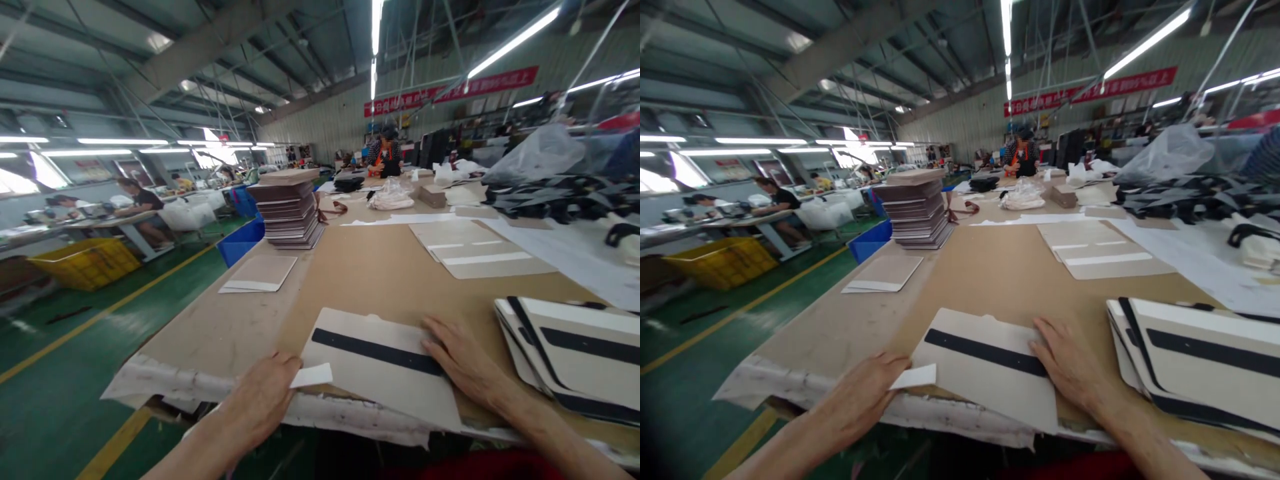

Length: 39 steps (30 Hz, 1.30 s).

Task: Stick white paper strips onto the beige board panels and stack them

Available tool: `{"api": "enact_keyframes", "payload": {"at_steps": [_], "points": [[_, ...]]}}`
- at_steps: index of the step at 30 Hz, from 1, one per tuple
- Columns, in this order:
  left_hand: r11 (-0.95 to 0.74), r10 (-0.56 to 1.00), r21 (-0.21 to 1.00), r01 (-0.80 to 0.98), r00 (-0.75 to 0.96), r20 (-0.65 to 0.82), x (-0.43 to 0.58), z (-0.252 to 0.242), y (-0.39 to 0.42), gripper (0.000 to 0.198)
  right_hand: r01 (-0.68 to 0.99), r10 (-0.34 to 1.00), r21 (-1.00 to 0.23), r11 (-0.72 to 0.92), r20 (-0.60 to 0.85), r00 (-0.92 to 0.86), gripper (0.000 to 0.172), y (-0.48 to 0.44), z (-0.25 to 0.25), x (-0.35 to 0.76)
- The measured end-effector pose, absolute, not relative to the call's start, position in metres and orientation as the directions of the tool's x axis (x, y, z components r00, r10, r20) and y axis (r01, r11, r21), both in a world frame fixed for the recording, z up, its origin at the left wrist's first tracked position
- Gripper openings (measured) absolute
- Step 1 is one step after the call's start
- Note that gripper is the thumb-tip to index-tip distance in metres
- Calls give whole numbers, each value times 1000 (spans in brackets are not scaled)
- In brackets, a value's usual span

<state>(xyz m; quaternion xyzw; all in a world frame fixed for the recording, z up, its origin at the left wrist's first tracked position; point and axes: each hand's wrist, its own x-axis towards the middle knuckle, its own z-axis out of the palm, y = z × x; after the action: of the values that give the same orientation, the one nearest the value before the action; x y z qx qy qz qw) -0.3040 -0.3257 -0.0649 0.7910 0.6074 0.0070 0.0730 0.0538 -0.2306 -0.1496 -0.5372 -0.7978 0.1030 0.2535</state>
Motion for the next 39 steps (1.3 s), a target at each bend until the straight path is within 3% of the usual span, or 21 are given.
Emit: {"api": "enact_keyframes", "payload": {"at_steps": [3,5,7,9,13,18,22,24,27,31,34,39], "points": [[-57,970,494,867,166,-180,-288,-49,-342,32,738,929,-581,343,325,-176,41,-244,-128,41],[109,930,784,611,215,-297,-273,-50,-343,42,635,953,-711,302,233,-192,39,-258,-111,24],[251,893,918,306,293,-342,-257,-60,-341,46,509,960,-823,253,148,-237,39,-274,-97,4],[319,876,941,109,344,-337,-242,-73,-338,46,343,956,-914,215,126,-265,37,-287,-91,-16],[342,868,939,-40,397,-299,-223,-88,-335,43,74,932,-985,156,122,-340,46,-303,-91,-42],[334,893,937,-103,353,-279,-213,-91,-333,43,101,917,-974,203,153,-368,46,-311,-89,-43],[348,914,924,-160,277,-296,-208,-94,-331,47,204,913,-907,367,309,-267,34,-314,-89,-42],[366,911,915,-168,268,-315,-203,-95,-332,51,129,912,-920,370,333,-239,23,-315,-91,-46],[399,885,907,-133,313,-344,-197,-98,-336,58,-129,935,-986,104,142,-326,21,-320,-99,-56],[417,844,909,-31,385,-374,-201,-101,-345,55,-354,866,-901,-250,-45,-497,29,-325,-106,-59],[362,798,919,159,456,-394,-217,-93,-353,50,-465,916,-838,-286,-96,-390,21,-320,-94,-40],[137,799,839,526,441,-408,-260,-55,-356,44,-640,996,-764,-84,-75,-41,14,-282,-42,18]]}}
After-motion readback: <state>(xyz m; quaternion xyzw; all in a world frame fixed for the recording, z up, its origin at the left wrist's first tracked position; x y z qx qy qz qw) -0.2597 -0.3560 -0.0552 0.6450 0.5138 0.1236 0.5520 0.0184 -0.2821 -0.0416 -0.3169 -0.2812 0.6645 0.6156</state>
